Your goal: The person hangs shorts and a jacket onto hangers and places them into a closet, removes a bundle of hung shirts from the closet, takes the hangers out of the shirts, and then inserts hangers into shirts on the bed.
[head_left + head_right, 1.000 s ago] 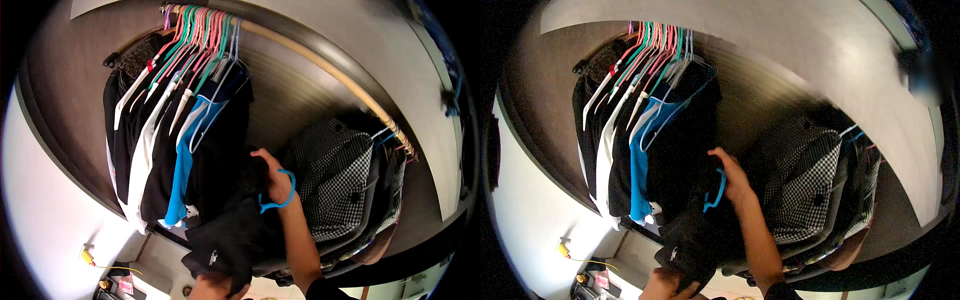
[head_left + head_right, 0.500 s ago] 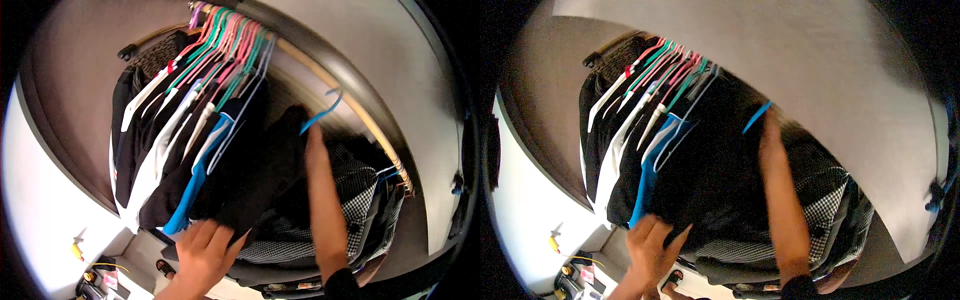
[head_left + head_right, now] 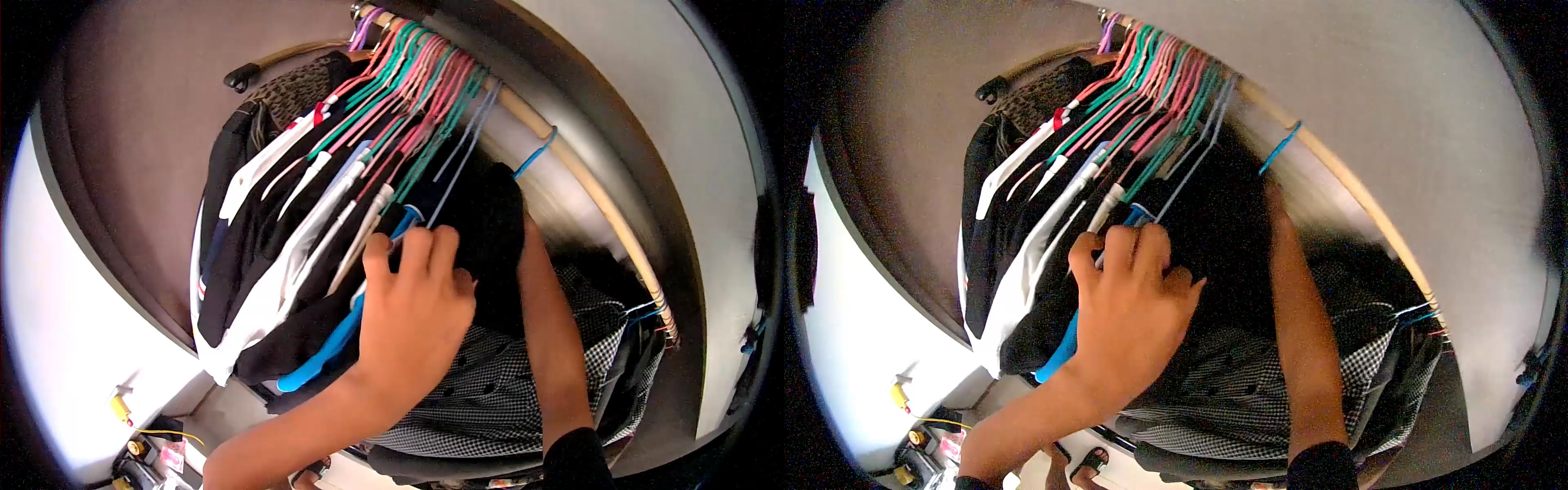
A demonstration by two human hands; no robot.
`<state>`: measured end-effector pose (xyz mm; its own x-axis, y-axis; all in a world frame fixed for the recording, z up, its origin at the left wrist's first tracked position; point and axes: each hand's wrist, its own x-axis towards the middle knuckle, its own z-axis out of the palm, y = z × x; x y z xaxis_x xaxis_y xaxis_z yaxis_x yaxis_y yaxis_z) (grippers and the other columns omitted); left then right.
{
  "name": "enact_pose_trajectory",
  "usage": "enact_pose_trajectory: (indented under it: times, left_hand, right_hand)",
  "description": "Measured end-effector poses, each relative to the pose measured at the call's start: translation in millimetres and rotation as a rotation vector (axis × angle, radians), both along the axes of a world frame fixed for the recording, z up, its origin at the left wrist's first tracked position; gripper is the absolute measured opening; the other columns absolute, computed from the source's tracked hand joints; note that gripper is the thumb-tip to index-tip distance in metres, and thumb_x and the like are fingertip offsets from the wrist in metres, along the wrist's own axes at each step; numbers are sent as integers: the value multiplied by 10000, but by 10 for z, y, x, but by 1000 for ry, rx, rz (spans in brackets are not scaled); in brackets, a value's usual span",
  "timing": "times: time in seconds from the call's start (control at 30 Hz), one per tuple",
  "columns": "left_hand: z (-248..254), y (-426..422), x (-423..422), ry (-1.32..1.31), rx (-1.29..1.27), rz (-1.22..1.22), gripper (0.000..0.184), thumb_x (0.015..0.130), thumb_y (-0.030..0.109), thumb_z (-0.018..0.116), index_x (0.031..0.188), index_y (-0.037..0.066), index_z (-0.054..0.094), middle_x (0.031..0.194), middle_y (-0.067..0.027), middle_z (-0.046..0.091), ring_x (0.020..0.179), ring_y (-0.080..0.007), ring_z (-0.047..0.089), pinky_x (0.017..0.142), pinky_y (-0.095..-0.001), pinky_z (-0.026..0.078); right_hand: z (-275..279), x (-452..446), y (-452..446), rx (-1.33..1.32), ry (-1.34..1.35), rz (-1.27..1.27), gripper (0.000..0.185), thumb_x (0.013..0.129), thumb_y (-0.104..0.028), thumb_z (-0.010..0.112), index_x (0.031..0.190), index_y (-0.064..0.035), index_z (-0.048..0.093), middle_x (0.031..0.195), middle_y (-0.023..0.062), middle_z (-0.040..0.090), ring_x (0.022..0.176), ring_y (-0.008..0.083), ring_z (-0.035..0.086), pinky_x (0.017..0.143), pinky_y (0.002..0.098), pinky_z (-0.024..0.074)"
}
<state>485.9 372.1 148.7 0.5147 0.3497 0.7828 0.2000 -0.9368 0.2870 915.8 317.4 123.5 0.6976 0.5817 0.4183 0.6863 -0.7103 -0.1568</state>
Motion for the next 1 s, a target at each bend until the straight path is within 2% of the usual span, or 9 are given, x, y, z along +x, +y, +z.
enact_pose_trajectory:
  times: [0.13,0.2,0.27,0.3,0.53,0.63,0.8,0.9,1.0]
  left_hand:
    - [29,128,-224,-57,-9,-54,245,794,326,751,810,88,696,1063,-88,550,1069,-313,487,918,-498,359]
    - [37,270,-406,-122,-102,-119,285,826,328,744,964,86,684,1091,-107,561,1053,-323,495,894,-466,376]
    - [-22,475,-599,-155,-191,-108,289,837,227,738,1058,59,656,1087,-140,557,1004,-337,513,848,-435,416]
    - [-65,587,-651,-167,-230,-74,301,837,193,735,1084,47,643,1087,-150,556,990,-342,517,838,-432,426]
    - [-205,885,-598,-62,-220,81,711,805,314,783,1331,-80,509,1173,-208,552,1065,-362,526,932,-432,464]
    - [-130,845,-575,-7,-244,121,760,795,357,782,1325,-108,499,1152,-191,559,1059,-334,541,899,-406,478]
    - [-85,789,-461,116,-242,185,897,744,488,771,1318,-144,497,1072,-199,624,1007,-316,606,867,-381,510]
    - [-51,838,-368,144,-404,82,761,748,442,775,1187,-142,565,952,-189,652,848,-327,695,677,-387,591]
    - [-89,862,-266,127,-465,27,768,733,388,803,1229,-124,517,948,-199,650,856,-352,703,658,-409,602]
  right_hand:
    - [-43,112,34,28,-88,61,417,991,-444,567,1074,-71,735,964,64,724,815,243,615,728,380,477]
    - [155,15,-54,376,-148,138,416,993,-441,566,1062,-69,738,932,60,730,785,239,618,704,375,482]
    - [445,-667,-35,896,-90,215,394,1019,-377,552,873,-38,692,638,-11,573,568,152,475,522,332,382]
    - [616,-1151,-30,946,-59,262,389,1038,-314,527,780,-31,597,631,-40,452,572,86,414,530,297,363]
    - [1067,-3343,344,352,-298,765,104,874,-90,664,856,13,669,834,141,671,788,296,642,727,372,508]
    - [882,-3689,640,235,6,684,146,891,-145,674,862,-3,664,815,157,657,750,329,667,685,409,527]
    - [726,-3701,575,274,7,456,189,906,-180,671,840,-5,640,817,175,652,691,360,650,621,434,513]
    - [697,-3615,583,242,-114,502,182,909,-173,669,835,-9,643,803,170,655,659,365,644,600,433,511]
    - [781,-3599,574,219,-35,500,173,908,-162,667,845,-2,647,810,166,665,659,353,656,585,415,514]
